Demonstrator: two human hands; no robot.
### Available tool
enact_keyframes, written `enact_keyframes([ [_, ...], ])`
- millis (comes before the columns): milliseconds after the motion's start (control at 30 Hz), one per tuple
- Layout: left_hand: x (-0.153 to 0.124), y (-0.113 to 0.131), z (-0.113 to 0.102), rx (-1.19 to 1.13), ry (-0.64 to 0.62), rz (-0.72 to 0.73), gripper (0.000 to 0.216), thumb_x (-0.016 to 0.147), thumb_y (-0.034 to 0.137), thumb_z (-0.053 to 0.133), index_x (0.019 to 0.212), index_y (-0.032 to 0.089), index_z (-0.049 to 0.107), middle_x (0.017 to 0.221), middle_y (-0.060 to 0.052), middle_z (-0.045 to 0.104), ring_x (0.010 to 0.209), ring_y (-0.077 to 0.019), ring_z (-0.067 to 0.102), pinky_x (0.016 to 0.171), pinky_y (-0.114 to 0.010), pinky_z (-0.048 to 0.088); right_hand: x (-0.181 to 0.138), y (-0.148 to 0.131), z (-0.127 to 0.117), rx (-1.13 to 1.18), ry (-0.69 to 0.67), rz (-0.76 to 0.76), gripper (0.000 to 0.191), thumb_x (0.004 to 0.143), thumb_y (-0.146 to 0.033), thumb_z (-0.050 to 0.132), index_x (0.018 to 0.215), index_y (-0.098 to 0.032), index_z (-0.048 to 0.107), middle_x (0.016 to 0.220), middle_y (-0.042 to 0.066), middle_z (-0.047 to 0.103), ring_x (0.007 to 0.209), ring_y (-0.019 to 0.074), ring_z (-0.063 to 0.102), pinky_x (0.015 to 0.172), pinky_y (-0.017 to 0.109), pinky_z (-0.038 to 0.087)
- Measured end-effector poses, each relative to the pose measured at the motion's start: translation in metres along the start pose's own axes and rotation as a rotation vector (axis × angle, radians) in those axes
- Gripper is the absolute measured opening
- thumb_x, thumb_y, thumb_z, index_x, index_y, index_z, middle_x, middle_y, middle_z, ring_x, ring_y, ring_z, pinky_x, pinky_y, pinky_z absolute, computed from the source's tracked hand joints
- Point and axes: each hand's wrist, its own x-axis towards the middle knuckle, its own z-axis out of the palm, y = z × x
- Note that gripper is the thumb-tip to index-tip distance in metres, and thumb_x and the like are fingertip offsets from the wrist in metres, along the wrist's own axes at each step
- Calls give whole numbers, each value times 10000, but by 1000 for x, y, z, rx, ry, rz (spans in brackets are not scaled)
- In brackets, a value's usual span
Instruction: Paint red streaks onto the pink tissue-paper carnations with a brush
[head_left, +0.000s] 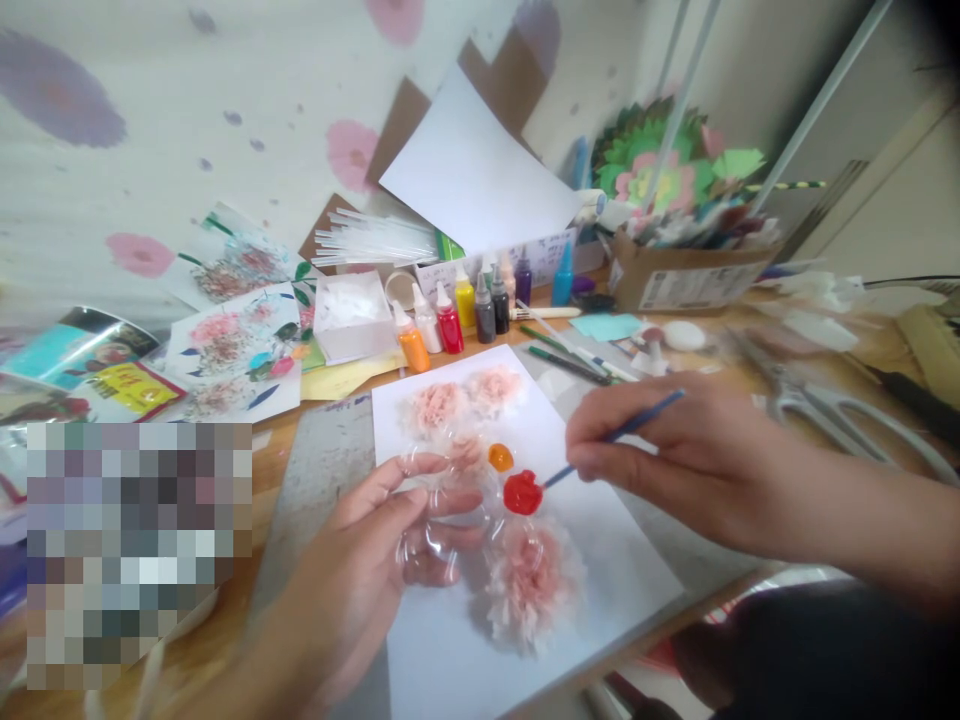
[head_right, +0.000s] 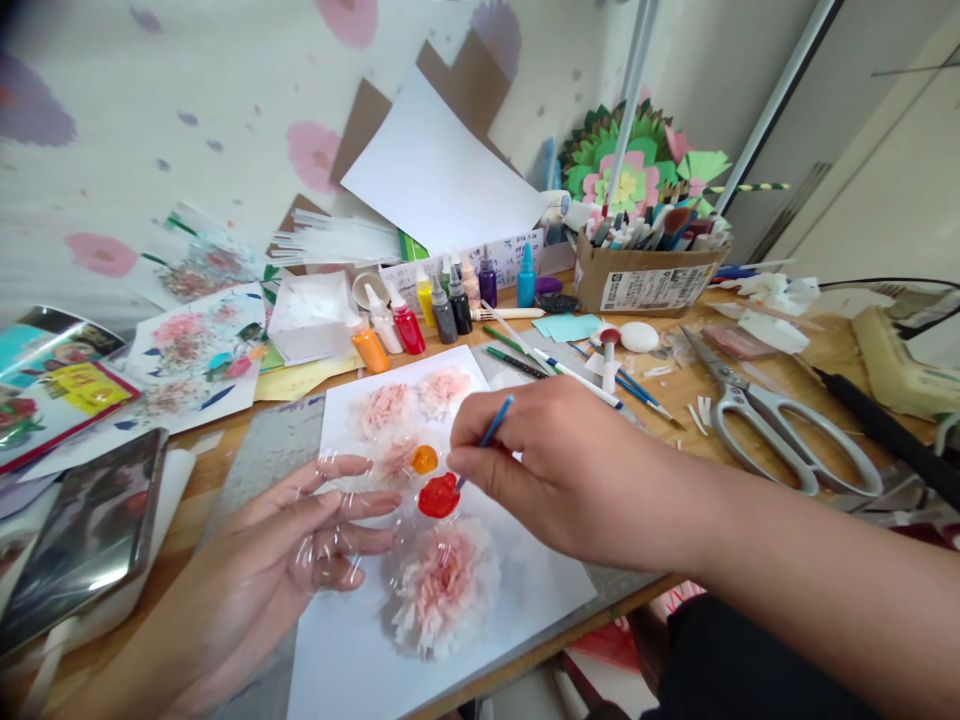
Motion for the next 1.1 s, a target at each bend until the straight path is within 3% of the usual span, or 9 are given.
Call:
enact_keyframes([
  [667,-2,-1,-3,-13,-30,-4,333,891,316,674,1197,236,572,1045,-134,758,791,-240,748,562,-245,543,1,1,2,29,1,-28,212,969,-181,532,804,-149,662,726,0,697,625,61,627,583,150,468],
  [767,-3,0,-2,-6,-4,0,360,876,312,684,1206,225,570,1056,-148,757,790,-249,749,566,-253,543,0,1,2,-4,46,-11,202,960,-178,541,802,-156,663,727,1,701,628,70,631,584,167,471],
  [1100,0,2,2,-93,-31,29,497,792,407,759,1216,195,609,1022,-150,758,875,-309,751,634,-331,561,2,-1,4,50,-9,-38,204,962,-155,540,788,-143,647,722,-7,682,625,43,608,567,130,449],
])
